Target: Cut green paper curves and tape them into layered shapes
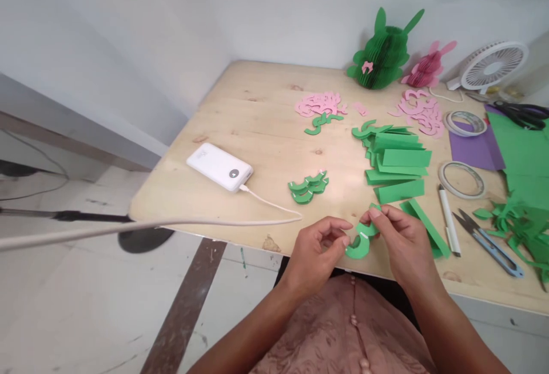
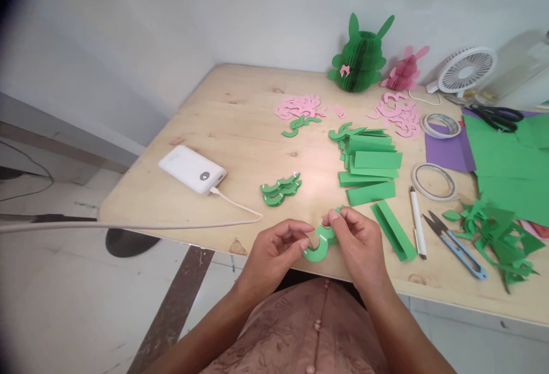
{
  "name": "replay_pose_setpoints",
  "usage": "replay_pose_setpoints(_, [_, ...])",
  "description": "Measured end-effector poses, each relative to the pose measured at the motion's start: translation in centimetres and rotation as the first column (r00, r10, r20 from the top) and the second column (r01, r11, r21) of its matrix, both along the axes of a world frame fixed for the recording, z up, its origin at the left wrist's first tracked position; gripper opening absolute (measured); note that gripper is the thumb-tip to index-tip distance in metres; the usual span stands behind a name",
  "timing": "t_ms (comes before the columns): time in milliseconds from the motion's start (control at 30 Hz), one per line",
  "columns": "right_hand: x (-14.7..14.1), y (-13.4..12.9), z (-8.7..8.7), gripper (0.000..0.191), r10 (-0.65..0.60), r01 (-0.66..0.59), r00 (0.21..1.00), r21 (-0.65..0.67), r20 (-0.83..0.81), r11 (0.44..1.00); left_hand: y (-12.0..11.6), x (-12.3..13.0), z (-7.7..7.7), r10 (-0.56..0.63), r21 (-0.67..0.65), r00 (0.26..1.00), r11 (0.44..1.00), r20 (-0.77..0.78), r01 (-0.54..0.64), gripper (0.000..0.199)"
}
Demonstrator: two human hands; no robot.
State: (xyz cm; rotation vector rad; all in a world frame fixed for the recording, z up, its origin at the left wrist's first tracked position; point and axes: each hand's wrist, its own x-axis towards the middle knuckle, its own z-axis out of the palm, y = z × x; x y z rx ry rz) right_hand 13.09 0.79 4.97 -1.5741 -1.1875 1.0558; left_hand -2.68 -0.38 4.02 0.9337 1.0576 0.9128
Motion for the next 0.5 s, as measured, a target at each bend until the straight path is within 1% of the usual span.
replay_pose_setpoints(167, [-0.7,0.5,-0.6,0.024,0.009,-0.010,0.999,-0.025,-0.037,1.000,0.4,-0.6,0.0,0.011,0.000,1.000,1.000,0.014,-0.011,0.018])
replay_pose_setpoints(267, [-1.2,0.9,-0.6,0.025,0.018,-0.021,0.998,-0.057,-0.061,0.998,0.7,-1.2,-0.1,0.028,0.004,1.000,1.000,0.015,-0.028,0.019])
replay_pose_setpoints(367, [-1.8,1.4,-0.3,0.029,0.048,-0.051,0.998,-0.079,-0.039,0.996,0.9,-1.9,-0.2,0.108,0.069,0.990,0.992,-0.093,-0.102,0.022])
replay_pose_setpoints(433, [-2.2,1.9,-0.1,0.031,0.068,-0.069,0.998,-0.075,-0.013,0.995,1.2,-2.4,-0.2,0.189,0.141,0.968,0.976,-0.168,-0.166,0.024])
replay_pose_setpoints(500, [-2.7,2.5,0.1,0.034,0.086,-0.086,0.996,-0.057,0.011,0.995,1.4,-2.8,-0.3,0.266,0.205,0.942,0.953,-0.205,-0.224,0.025])
